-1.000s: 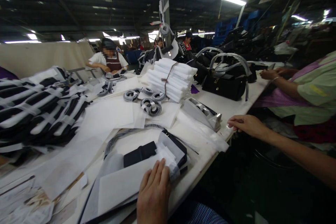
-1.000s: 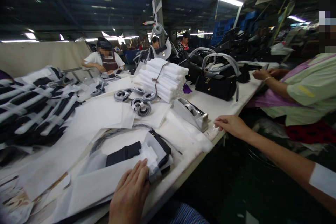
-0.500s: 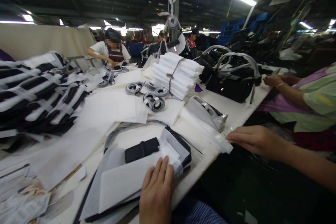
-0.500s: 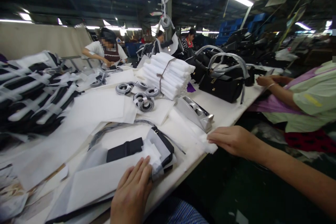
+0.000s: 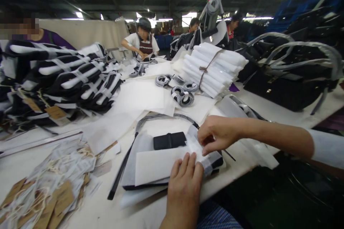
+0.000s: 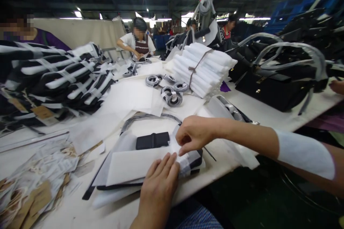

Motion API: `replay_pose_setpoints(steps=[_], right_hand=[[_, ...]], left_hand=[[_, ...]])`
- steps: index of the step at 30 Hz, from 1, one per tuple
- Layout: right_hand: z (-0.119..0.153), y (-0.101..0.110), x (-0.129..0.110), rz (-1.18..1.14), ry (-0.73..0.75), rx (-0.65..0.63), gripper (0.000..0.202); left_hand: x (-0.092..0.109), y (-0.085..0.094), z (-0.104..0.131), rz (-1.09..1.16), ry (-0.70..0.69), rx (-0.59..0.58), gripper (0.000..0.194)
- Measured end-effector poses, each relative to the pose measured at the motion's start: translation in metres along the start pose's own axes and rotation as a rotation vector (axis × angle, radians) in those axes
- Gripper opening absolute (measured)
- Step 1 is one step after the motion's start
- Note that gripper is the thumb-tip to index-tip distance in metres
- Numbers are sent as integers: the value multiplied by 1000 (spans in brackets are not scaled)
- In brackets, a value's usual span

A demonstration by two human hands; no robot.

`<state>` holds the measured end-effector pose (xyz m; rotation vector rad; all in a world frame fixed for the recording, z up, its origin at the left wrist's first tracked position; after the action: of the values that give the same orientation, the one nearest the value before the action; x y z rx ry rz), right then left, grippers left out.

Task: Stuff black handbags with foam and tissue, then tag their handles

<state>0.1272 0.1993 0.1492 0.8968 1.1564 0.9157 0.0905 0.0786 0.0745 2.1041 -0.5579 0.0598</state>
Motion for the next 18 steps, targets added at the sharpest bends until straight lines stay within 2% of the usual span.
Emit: replay_pose_setpoints(steps=[5,11,18], right_hand=[[-36,-17,14,153,49,-115,23],[-56,-34,27,272,10,-282,17],[-67,-39,29,334,-14,-363,19]], left_hand=[[0,-1,1,13,29,77,21],[1,8,-4,42,22,118,41],[-2,17,-12,42,73,85,32]])
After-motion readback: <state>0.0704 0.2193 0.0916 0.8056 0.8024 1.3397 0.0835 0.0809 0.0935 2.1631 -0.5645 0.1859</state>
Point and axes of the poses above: each hand's wrist, its own z-axis away from the middle knuckle, its own y-axis out of the back of the hand, x = y × z, the point moved 9 cm from there along -z, towards the middle knuckle, and after that the axes turned 6 degrees about z, right-handed, at the moved point
